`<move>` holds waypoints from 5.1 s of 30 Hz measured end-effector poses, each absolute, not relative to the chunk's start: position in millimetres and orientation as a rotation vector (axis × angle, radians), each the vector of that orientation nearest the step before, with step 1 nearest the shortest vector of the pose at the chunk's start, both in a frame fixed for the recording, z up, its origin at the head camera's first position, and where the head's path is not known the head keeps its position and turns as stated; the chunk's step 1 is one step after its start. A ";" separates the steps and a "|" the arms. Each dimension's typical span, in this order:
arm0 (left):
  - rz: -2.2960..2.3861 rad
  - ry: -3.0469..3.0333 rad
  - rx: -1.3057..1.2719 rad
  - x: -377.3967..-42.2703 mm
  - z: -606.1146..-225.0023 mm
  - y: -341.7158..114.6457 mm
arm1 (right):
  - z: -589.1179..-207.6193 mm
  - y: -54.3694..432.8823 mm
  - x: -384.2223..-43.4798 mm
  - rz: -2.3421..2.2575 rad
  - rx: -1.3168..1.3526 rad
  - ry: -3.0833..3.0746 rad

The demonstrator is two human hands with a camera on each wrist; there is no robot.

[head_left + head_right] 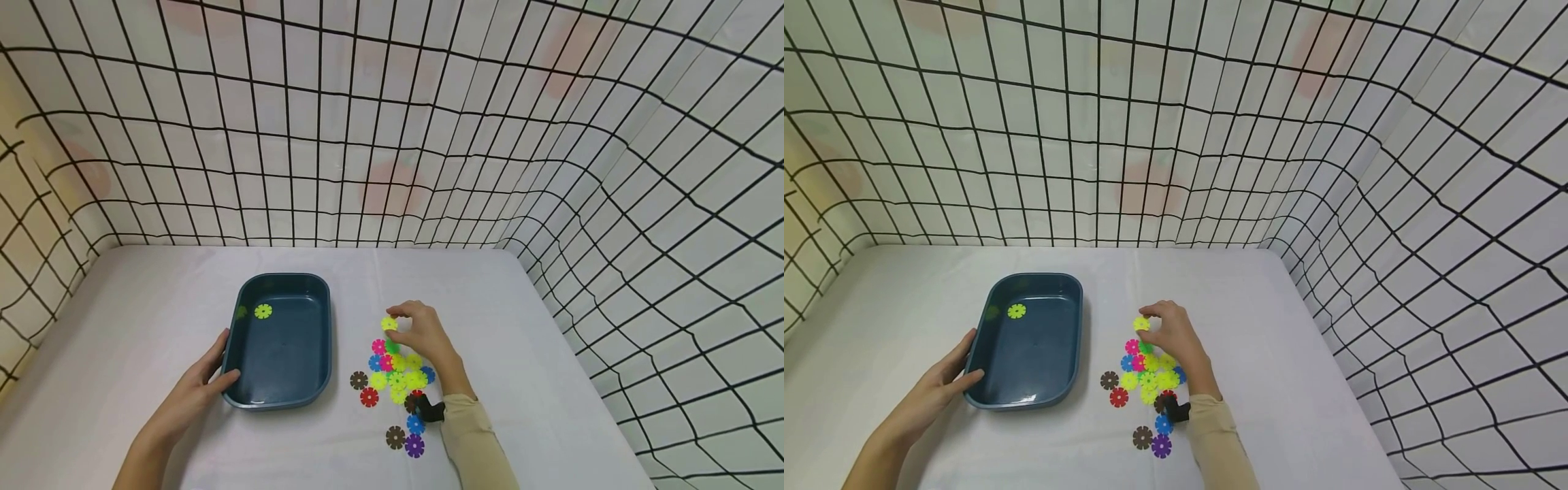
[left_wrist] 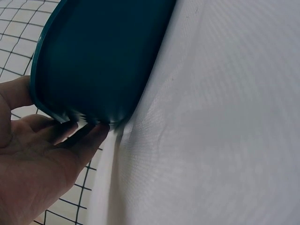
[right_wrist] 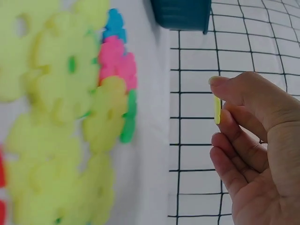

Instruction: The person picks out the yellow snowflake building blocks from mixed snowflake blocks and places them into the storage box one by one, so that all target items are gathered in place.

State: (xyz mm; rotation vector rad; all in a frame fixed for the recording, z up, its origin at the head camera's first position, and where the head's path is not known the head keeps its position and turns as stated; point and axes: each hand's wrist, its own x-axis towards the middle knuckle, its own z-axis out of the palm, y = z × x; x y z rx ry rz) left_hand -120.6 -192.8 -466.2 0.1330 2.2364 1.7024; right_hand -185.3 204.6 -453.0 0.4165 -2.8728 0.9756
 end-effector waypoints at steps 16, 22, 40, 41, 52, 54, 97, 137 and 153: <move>1.749 2.226 0.175 -121.6 -468.0 -195.9 | -402.8 141.2 -218.8 0.877 0.735 -2.752; 1.768 2.212 0.178 -122.4 -469.1 -196.7 | -393.2 107.9 -233.9 0.878 0.820 -2.766; 1.767 2.217 0.173 -124.5 -470.7 -198.0 | -384.2 31.3 -262.7 0.978 0.764 -2.968; 1.767 2.215 0.167 -124.4 -470.9 -198.0 | -384.9 28.9 -263.5 0.982 0.766 -2.976; 1.754 2.218 0.152 -124.8 -470.1 -197.4 | -398.9 12.6 -269.9 0.871 0.783 -3.018; 1.753 2.217 0.149 -124.6 -469.8 -197.8 | -404.0 8.7 -269.9 0.822 0.790 -3.040; 1.732 2.223 0.149 -122.6 -469.5 -196.9 | -443.9 -5.5 -265.3 0.589 0.658 -3.210; 1.699 2.229 0.140 -115.7 -472.3 -197.4 | -386.7 87.3 -213.8 0.999 0.672 -2.851; 1.690 2.234 0.184 -124.3 -465.0 -198.0 | -394.0 156.4 -168.8 0.960 0.535 -2.695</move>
